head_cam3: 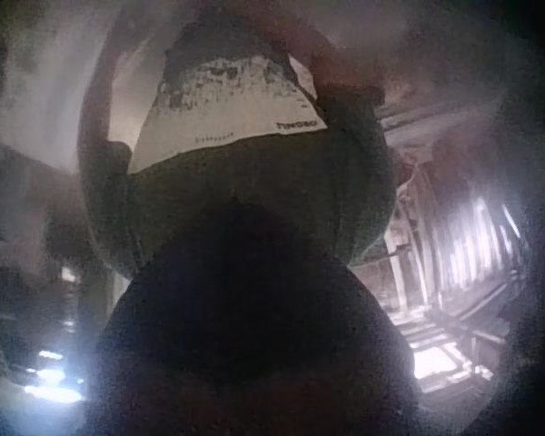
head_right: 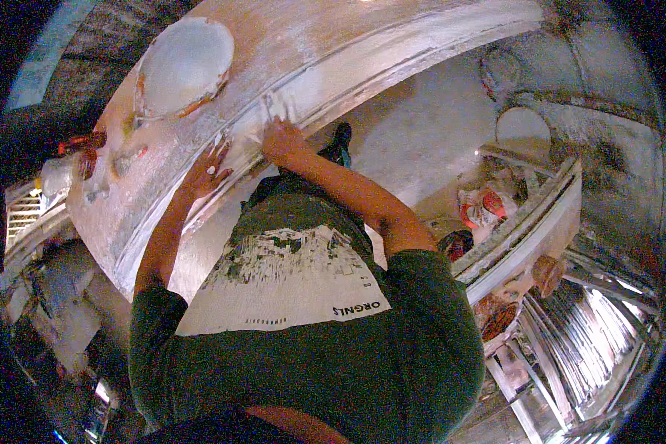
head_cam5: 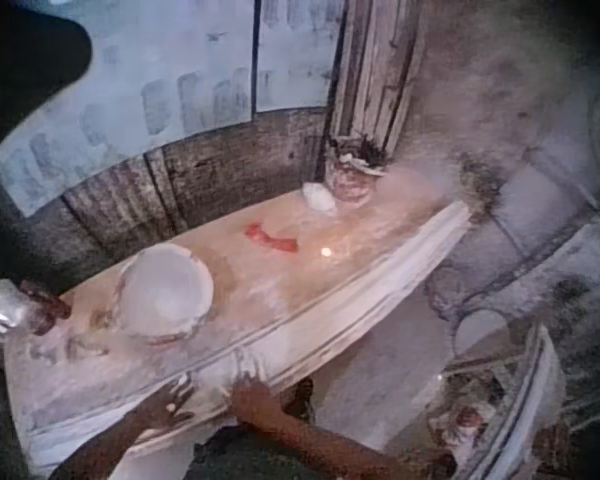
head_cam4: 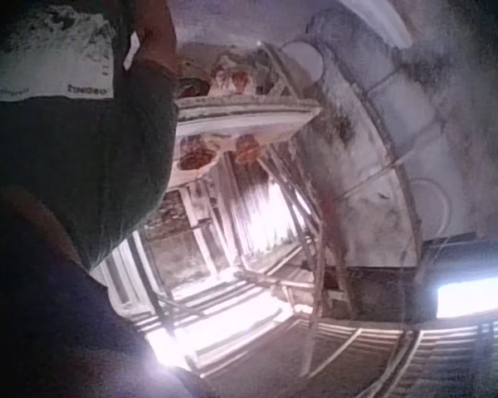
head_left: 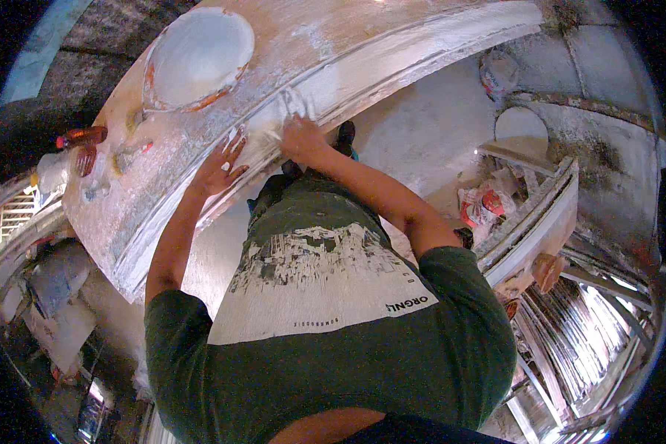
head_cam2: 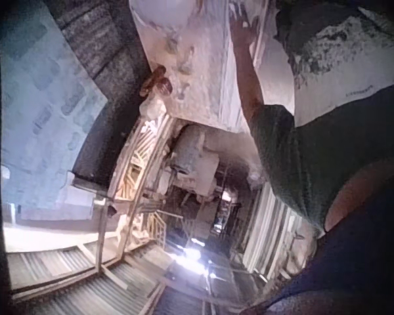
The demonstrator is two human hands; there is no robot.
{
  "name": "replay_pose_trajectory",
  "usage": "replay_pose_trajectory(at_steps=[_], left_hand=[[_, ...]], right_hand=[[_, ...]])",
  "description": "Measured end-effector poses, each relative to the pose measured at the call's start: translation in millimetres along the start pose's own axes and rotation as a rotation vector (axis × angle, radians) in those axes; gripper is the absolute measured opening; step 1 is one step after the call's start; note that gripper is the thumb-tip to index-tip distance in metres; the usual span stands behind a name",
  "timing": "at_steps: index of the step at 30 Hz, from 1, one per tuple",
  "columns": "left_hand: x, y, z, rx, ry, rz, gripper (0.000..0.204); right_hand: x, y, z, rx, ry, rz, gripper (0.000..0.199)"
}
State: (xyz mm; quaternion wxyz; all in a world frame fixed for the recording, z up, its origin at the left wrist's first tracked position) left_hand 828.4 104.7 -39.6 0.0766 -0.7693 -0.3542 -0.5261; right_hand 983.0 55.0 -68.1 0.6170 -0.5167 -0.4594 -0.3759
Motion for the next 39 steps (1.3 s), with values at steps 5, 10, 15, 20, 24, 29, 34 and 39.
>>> replay_pose_trajectory(at_steps=[5, 10, 15, 20, 24, 29, 34, 39], left_hand=[[18, 45, 54, -0.108, 0.078, -0.125, 0.066], [46, 106, 124, -0.183, 0.088, -0.238, 0.069], [67, 174, 208, -0.161, 0.05, -0.205, 0.069], [66, 236, 296, -0.175, 0.079, -0.122, 0.066], [85, 308, 382, -0.231, 0.121, -0.165, 0.066], [103, 385, 471, -0.242, 0.181, -0.234, 0.062], [115, 434, 481, -0.43, 0.155, -0.174, 0.057], [78, 387, 433, -0.438, 0.07, -0.102, 0.057]], right_hand=[[31, 86, 19, -0.421, -0.142, 0.115, 0.053], [94, 243, -8, -0.596, -0.212, 0.095, 0.051], [139, 472, -59, -0.81, -0.111, -0.017, 0.046], [170, 649, -100, -0.494, -0.082, -0.181, 0.033], [196, 703, -153, -0.684, 0.124, -0.108, 0.035], [196, 667, -198, -0.916, 0.546, 0.452, 0.042], [158, 658, -218, -0.87, 0.535, 0.373, 0.045], [156, 541, -178, -0.772, 0.259, 0.416, 0.055]])
Point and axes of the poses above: each hand's wrist, its own z-axis towards the middle knuckle, its own x-axis out of the back of the hand, y = z × x, the point moved 9 cm from there along z, towards the middle knuckle, and after that the axes turned 12 degrees about x, right-handed, at the moved point
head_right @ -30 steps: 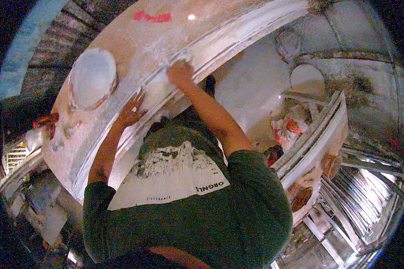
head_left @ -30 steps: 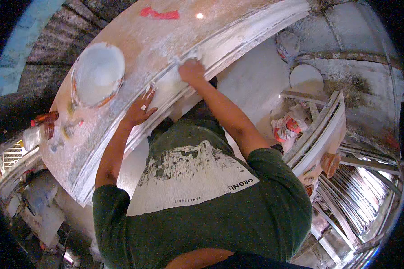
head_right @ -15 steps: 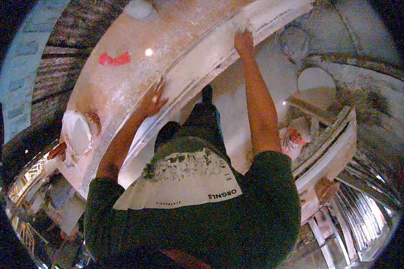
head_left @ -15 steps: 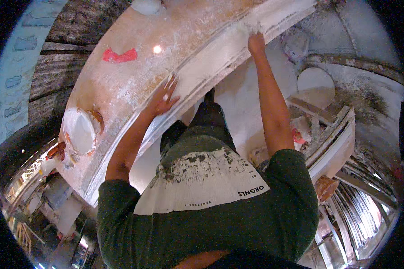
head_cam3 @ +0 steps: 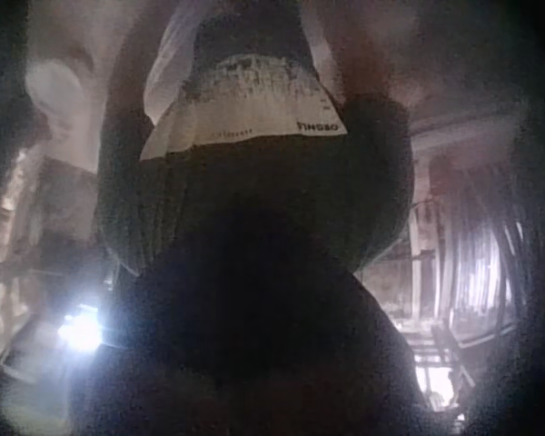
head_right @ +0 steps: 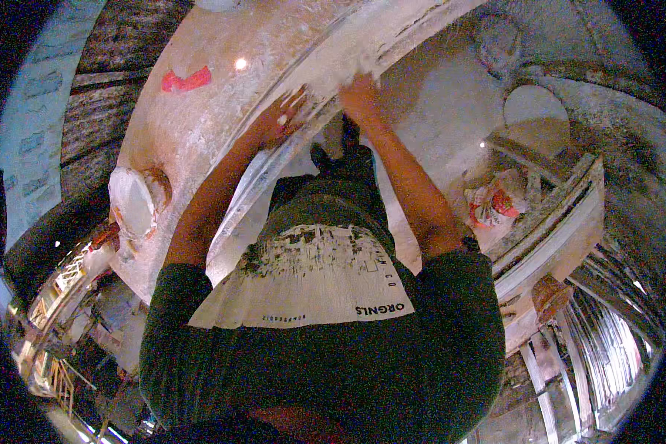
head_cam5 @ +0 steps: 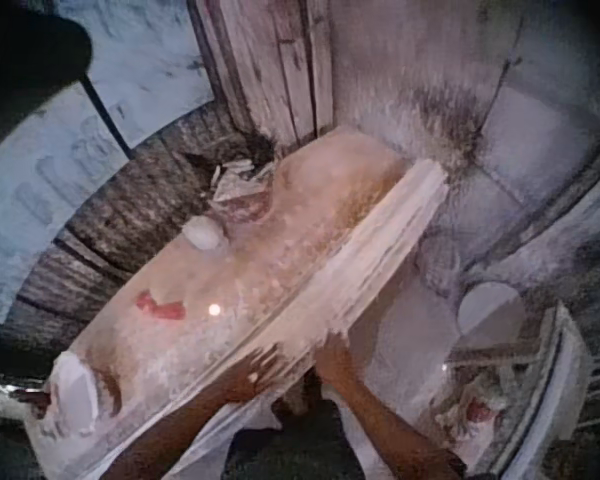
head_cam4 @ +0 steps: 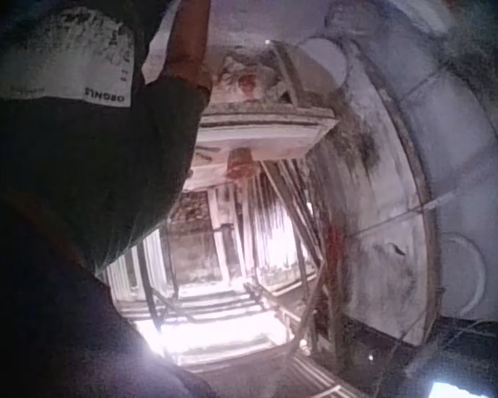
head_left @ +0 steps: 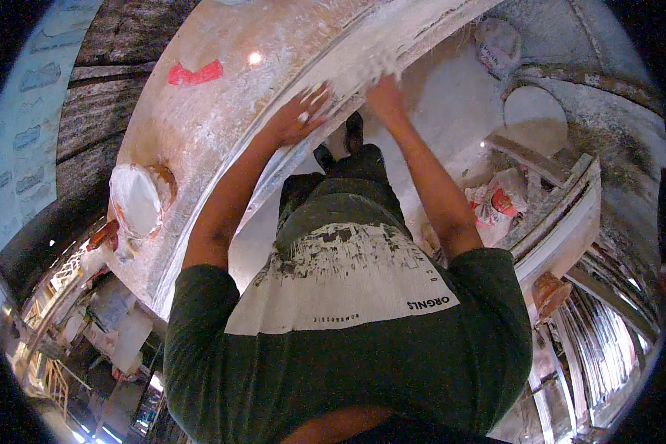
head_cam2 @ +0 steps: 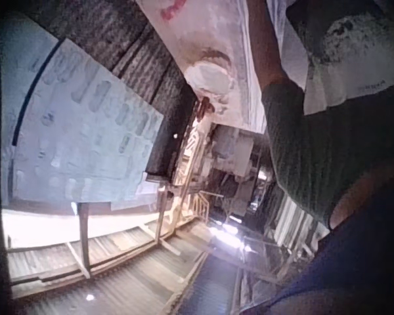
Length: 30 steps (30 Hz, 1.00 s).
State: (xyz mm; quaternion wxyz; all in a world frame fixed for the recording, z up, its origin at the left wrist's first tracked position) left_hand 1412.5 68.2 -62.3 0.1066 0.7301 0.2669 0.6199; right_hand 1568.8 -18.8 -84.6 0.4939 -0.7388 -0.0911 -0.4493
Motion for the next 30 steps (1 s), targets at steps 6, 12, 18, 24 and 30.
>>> replay_pose_trajectory(at_steps=[6, 12, 18, 24, 30], left_hand=[[-2, -24, -137, 0.155, -0.055, 0.154, 0.048], [10, 2, -141, 0.101, 0.059, 0.306, 0.044], [6, 11, -58, 0.025, 0.25, 0.319, 0.042], [5, 13, -47, 0.053, 0.3, 0.356, 0.042], [0, 25, 43, 0.051, 0.255, 0.305, 0.042]], right_hand=[[-55, -142, -84, 0.269, -0.349, -0.17, 0.045], [-79, -78, -37, 0.299, -0.253, -0.508, 0.038], [58, 1, 87, 0.031, -0.117, -0.36, 0.048], [5, -35, 50, 0.351, -0.158, -0.466, 0.039], [-24, -11, 34, 0.239, -0.395, -0.689, 0.031]])
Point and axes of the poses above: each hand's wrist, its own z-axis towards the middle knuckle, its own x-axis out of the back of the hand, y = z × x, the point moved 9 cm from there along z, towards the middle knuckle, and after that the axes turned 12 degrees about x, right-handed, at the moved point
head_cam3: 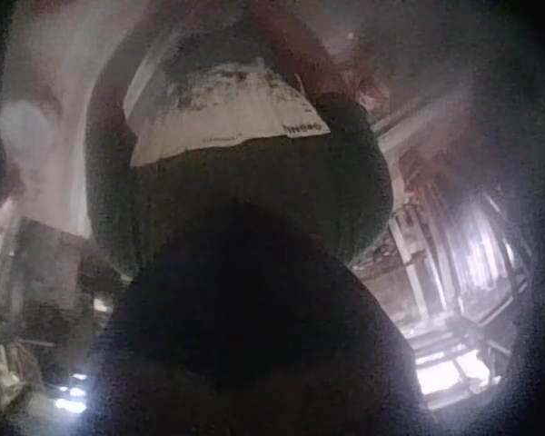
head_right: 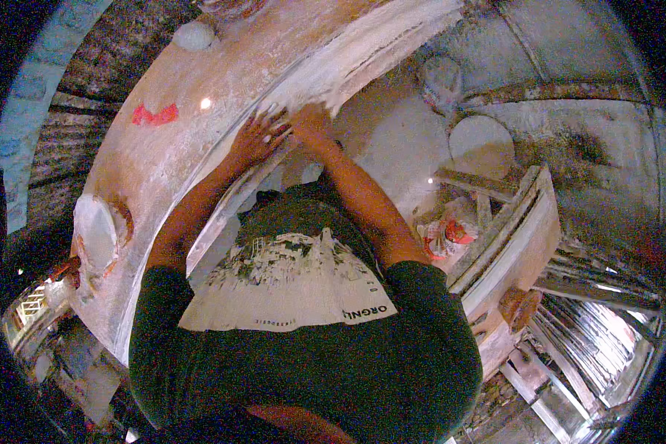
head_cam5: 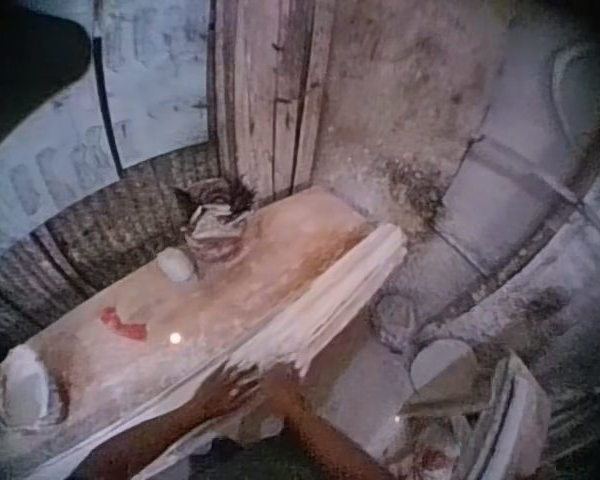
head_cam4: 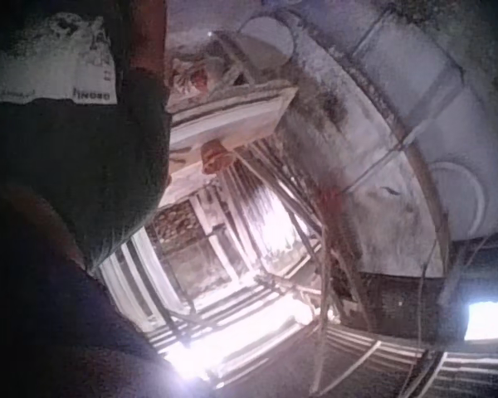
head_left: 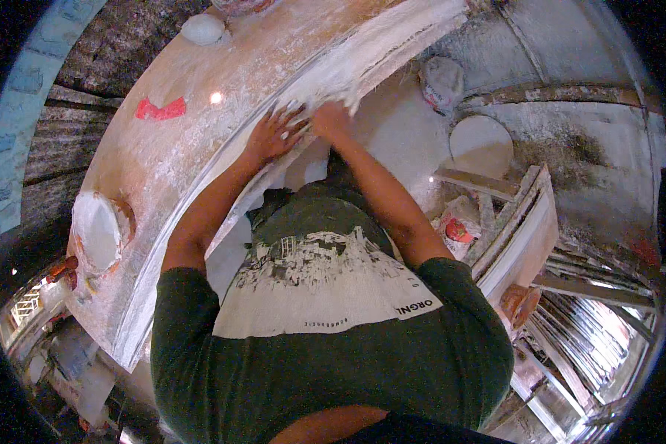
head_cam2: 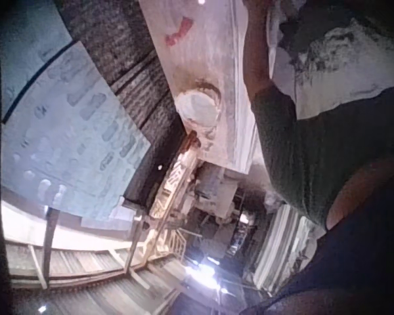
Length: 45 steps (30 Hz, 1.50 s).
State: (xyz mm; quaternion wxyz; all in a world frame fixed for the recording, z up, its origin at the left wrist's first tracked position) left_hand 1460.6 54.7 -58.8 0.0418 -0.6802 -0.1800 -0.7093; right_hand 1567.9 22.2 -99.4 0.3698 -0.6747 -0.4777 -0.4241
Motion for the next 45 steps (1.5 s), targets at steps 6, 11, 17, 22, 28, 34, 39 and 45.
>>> replay_pose_trajectory(at_steps=[6, 11, 17, 22, 28, 34, 39, 45], left_hand=[[-7, 39, 126, 0.013, -0.015, -0.008, 0.045], [-15, -3, 95, 0.021, -0.021, -0.001, 0.049], [19, -37, -54, 0.167, -0.201, 0.029, 0.049], [27, -60, -150, 0.304, -0.265, 0.014, 0.049], [29, -43, -159, 0.168, -0.284, 0.101, 0.048], [21, -13, -95, 0.033, -0.151, 0.103, 0.048], [3, 9, -14, -0.049, -0.005, 0.062, 0.046], [2, 34, 86, -0.057, 0.065, -0.011, 0.047]], right_hand=[[42, 230, 41, -0.343, 0.281, 0.415, 0.044], [118, 179, 16, -0.087, 0.363, 0.121, 0.038], [-18, 40, 5, 0.184, 0.146, -0.151, 0.051], [-13, -91, -41, 0.236, 0.242, 0.255, 0.067], [-2, -150, -64, 0.453, 0.386, 0.283, 0.075], [30, -84, -63, 0.474, 0.457, -0.061, 0.06], [-26, 76, 13, 0.089, 0.223, -0.078, 0.041], [25, 162, 21, -0.045, 0.466, 0.039, 0.037]])
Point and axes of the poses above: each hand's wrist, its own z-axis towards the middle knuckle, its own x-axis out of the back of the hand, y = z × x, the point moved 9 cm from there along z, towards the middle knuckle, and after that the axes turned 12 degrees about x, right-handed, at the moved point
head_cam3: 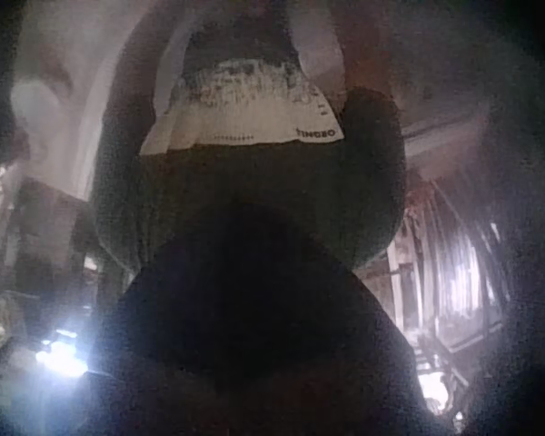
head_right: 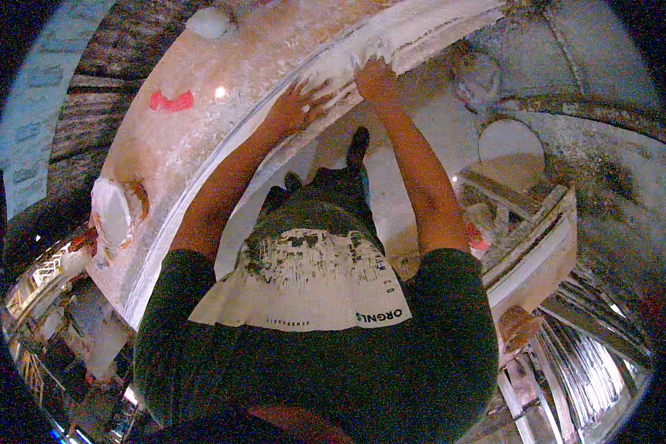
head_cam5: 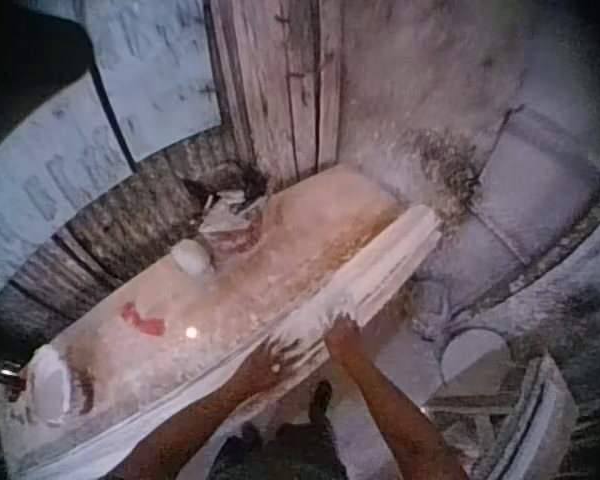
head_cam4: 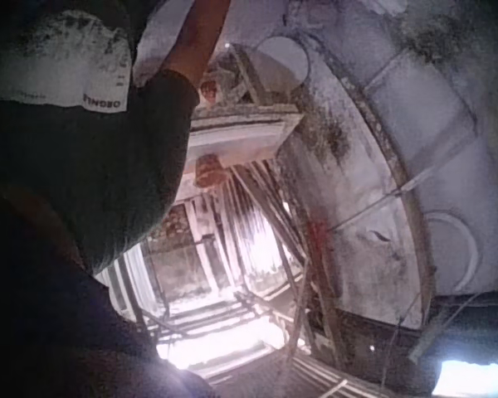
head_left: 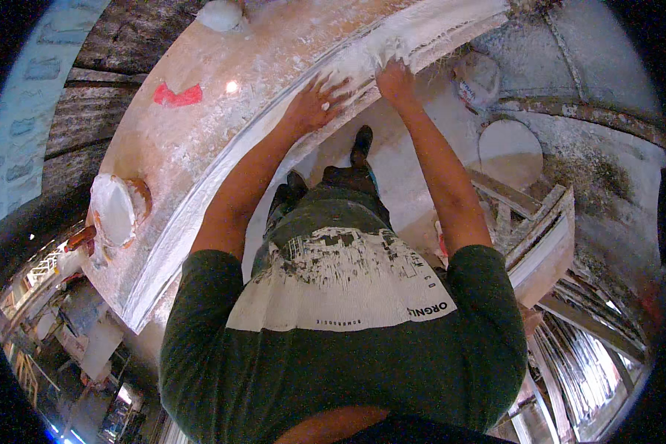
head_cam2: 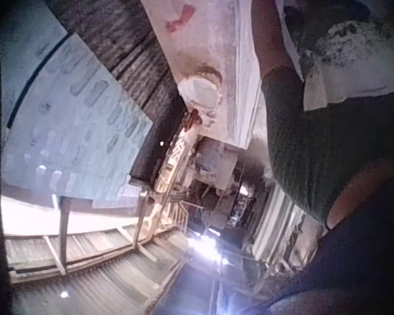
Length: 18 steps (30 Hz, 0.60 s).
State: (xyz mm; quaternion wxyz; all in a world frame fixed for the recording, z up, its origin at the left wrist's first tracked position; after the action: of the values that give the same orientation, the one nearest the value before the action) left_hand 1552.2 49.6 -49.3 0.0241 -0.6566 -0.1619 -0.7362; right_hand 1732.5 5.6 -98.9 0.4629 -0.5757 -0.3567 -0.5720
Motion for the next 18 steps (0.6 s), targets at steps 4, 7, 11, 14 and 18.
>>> replay_pose_trajectory(at_steps=[4, 7, 11, 14, 18], left_hand=[[-1, -14, 9, 0.119, -0.037, 0.023, 0.048], [-4, -4, -9, 0.02, -0.161, 0.111, 0.048], [-24, 2, 0, 0.052, -0.367, 0.128, 0.046], [-21, 15, 59, -0.003, -0.141, 0.093, 0.043], [-27, 52, 174, -0.095, 0.088, -0.068, 0.04]], right_hand=[[29, -53, -19, 0.013, -0.314, 0.309, 0.045], [15, -99, -47, 0.013, -0.183, 0.271, 0.044], [0, -109, -35, 0.162, -0.382, 0.196, 0.045], [10, -27, 0, -0.055, -0.243, 0.13, 0.03], [-61, 171, 55, -0.228, -0.311, 0.19, 0.034]])
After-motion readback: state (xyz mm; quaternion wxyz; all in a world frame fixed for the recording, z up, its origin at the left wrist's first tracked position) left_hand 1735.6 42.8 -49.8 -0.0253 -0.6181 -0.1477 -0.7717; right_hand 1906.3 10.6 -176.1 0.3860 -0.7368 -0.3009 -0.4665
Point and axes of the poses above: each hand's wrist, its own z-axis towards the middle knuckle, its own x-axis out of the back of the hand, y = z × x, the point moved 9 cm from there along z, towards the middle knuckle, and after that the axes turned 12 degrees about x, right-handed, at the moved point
